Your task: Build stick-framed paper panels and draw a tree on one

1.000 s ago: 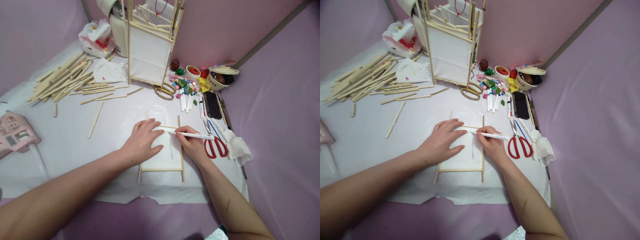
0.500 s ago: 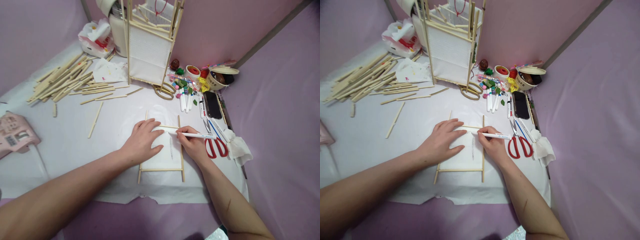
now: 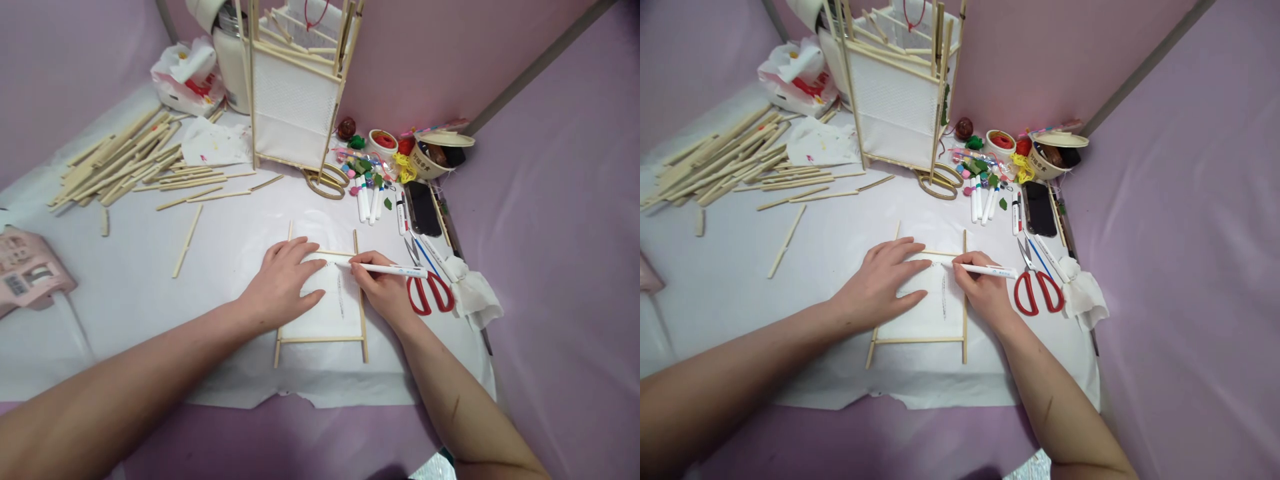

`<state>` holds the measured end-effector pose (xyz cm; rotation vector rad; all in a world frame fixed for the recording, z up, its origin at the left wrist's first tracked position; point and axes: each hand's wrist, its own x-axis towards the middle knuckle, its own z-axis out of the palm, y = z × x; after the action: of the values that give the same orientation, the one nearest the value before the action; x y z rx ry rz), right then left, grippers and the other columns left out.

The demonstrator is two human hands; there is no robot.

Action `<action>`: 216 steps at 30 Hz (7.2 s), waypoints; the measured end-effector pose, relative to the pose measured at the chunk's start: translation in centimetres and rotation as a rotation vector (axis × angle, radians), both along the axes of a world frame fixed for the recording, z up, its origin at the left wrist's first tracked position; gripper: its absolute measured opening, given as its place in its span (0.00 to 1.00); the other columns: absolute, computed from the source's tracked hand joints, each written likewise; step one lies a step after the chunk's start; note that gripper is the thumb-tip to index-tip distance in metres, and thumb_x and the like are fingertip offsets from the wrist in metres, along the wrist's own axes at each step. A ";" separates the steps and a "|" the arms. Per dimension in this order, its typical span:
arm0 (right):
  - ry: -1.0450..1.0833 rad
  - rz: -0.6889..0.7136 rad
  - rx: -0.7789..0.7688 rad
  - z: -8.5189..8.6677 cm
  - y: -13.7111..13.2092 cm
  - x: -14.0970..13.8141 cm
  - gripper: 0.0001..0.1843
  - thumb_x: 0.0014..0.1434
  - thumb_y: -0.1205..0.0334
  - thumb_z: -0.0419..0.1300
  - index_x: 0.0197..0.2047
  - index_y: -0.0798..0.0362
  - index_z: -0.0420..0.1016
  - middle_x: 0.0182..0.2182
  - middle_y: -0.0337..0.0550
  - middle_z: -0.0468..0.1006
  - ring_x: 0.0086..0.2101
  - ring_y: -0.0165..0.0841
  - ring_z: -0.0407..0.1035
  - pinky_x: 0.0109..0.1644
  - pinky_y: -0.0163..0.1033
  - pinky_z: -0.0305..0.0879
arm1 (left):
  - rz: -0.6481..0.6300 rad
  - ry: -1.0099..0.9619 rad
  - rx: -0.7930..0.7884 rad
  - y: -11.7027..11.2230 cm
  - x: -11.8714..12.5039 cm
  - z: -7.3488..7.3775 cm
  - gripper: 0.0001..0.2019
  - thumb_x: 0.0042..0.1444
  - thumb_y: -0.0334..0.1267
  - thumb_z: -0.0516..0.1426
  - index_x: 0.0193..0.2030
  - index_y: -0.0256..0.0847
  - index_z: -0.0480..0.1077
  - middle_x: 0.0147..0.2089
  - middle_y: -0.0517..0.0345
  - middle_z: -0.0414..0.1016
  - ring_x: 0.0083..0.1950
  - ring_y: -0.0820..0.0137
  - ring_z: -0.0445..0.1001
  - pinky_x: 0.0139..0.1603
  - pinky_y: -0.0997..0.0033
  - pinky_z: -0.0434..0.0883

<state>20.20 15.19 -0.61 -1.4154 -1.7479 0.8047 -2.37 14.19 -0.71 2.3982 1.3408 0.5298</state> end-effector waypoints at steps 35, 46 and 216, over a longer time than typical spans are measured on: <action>-0.003 -0.017 0.006 0.1 -0.1 0.2 0.05 0.60 0.60 0.60 0.36 0.50 0.77 0.29 0.39 0.77 0.31 0.35 0.71 0.36 0.39 0.66 | -0.004 -0.023 -0.008 0.1 0.1 0.1 0.19 0.58 0.42 0.60 0.56 0.44 0.74 0.66 0.44 0.67 0.72 0.48 0.57 0.69 0.40 0.56; 0.000 -0.016 -0.002 0.2 -0.1 0.1 0.05 0.60 0.60 0.60 0.33 0.50 0.75 0.29 0.39 0.77 0.31 0.34 0.70 0.35 0.39 0.65 | -0.005 0.001 -0.006 0.1 0.1 0.2 0.19 0.58 0.42 0.60 0.56 0.43 0.73 0.66 0.44 0.67 0.72 0.49 0.57 0.68 0.41 0.56; -0.093 -0.210 0.129 -0.7 -1.7 -0.5 0.05 0.61 0.62 0.58 0.33 0.50 0.73 0.28 0.38 0.76 0.31 0.34 0.70 0.36 0.40 0.64 | -0.012 0.049 0.030 -0.1 0.0 -0.2 0.26 0.56 0.48 0.65 0.59 0.41 0.72 0.69 0.43 0.64 0.73 0.49 0.55 0.70 0.42 0.55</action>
<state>19.65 13.51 -1.32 -1.5381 -1.6544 0.5125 -2.42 14.12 -0.92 2.4567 1.3474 0.4942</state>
